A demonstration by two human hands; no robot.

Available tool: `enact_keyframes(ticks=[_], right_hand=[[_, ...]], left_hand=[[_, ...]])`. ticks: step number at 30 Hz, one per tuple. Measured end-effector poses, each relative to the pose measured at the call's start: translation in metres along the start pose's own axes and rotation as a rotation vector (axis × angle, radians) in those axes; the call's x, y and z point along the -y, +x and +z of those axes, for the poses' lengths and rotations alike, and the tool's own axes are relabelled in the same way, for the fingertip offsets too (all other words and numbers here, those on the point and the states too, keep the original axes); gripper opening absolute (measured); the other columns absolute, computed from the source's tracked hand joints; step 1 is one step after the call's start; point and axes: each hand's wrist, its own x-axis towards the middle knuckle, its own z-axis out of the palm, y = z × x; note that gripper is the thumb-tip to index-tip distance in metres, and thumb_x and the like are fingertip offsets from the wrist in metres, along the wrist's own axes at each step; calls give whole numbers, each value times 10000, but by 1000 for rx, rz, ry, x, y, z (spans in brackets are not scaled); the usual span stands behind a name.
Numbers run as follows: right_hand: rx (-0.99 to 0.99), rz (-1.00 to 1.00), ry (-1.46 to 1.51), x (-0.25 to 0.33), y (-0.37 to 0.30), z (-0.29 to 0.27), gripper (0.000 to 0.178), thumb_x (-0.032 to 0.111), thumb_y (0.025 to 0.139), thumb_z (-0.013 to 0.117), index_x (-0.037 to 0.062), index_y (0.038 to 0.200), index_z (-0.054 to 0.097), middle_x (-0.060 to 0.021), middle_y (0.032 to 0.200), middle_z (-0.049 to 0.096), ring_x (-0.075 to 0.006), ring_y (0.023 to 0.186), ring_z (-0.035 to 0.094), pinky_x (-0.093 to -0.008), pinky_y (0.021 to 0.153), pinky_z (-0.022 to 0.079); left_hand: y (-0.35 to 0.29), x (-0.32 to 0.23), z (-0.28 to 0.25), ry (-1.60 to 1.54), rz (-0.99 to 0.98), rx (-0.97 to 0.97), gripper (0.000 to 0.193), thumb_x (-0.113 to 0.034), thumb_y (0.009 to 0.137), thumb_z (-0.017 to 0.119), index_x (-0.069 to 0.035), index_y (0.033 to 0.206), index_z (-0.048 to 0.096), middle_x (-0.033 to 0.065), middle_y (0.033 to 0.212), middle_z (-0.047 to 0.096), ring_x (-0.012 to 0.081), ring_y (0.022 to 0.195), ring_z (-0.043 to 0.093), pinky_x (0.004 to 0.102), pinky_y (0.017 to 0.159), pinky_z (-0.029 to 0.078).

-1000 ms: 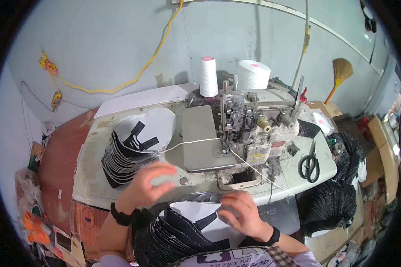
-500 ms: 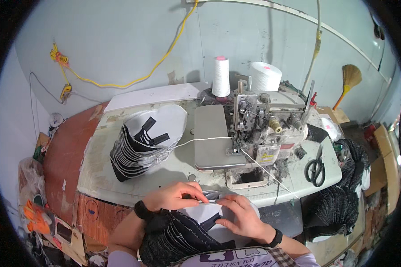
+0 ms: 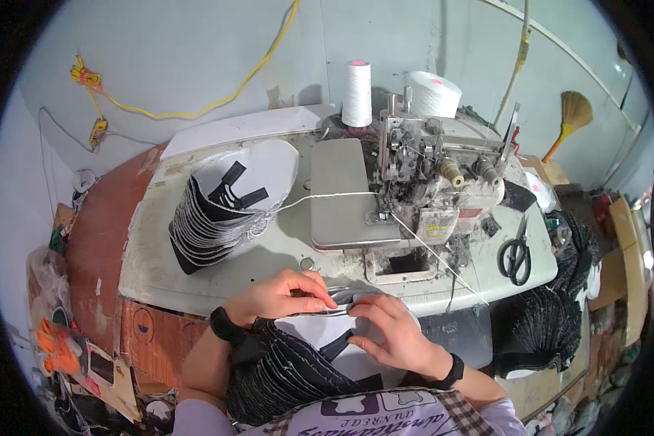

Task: Sewing shoe components using an industrial overlock machine.

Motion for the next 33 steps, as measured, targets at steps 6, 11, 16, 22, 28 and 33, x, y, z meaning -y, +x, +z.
enact_keyframes(ticks=[6, 11, 16, 22, 28, 33], right_hand=[[-52, 17, 89, -13, -2, 3, 295, 132, 725, 761, 65, 965, 603, -135, 1079, 581, -331, 988, 546, -399, 858, 447], [-55, 2, 44, -14, -5, -9, 228, 119, 743, 749, 44, 914, 619, -131, 1026, 600, -325, 948, 546, -388, 823, 457], [-78, 15, 46, -8, -3, 1, 220, 129, 759, 732, 36, 924, 621, -125, 989, 607, -320, 934, 548, -377, 811, 457], [-122, 57, 40, -13, -7, 3, 239, 135, 754, 738, 38, 938, 621, -118, 994, 605, -319, 924, 546, -383, 810, 454], [-139, 64, 54, -18, -6, 4, 247, 140, 751, 743, 42, 943, 622, -114, 1011, 602, -317, 934, 541, -383, 817, 449], [-140, 39, 78, -13, -4, 7, 243, 139, 751, 742, 43, 939, 622, -115, 1020, 599, -317, 944, 539, -386, 823, 446]], left_hand=[[-3, -22, 4, 75, -61, -115, 171, -109, 874, 636, -33, 1014, 700, 50, 906, 645, 113, 829, 570, 243, 714, 437], [3, -53, -50, 547, -62, -790, 135, -108, 881, 614, -2, 930, 683, 76, 815, 678, 89, 720, 585, 244, 648, 465], [-8, 6, -189, 1007, -120, -1067, 245, -184, 831, 635, -13, 1005, 650, 149, 870, 678, 217, 805, 653, 322, 719, 506], [21, 28, -214, 1237, -771, -745, 600, -433, 660, 719, -42, 1101, 603, 183, 1100, 636, 331, 1066, 596, 460, 945, 430], [22, 34, -216, 1276, -811, -759, 650, -462, 640, 729, -48, 1125, 600, 161, 1127, 623, 303, 1117, 560, 497, 977, 378], [-1, 37, -230, 896, -510, -1033, 393, -361, 777, 658, -33, 995, 667, 150, 970, 670, 321, 949, 631, 398, 837, 480]])
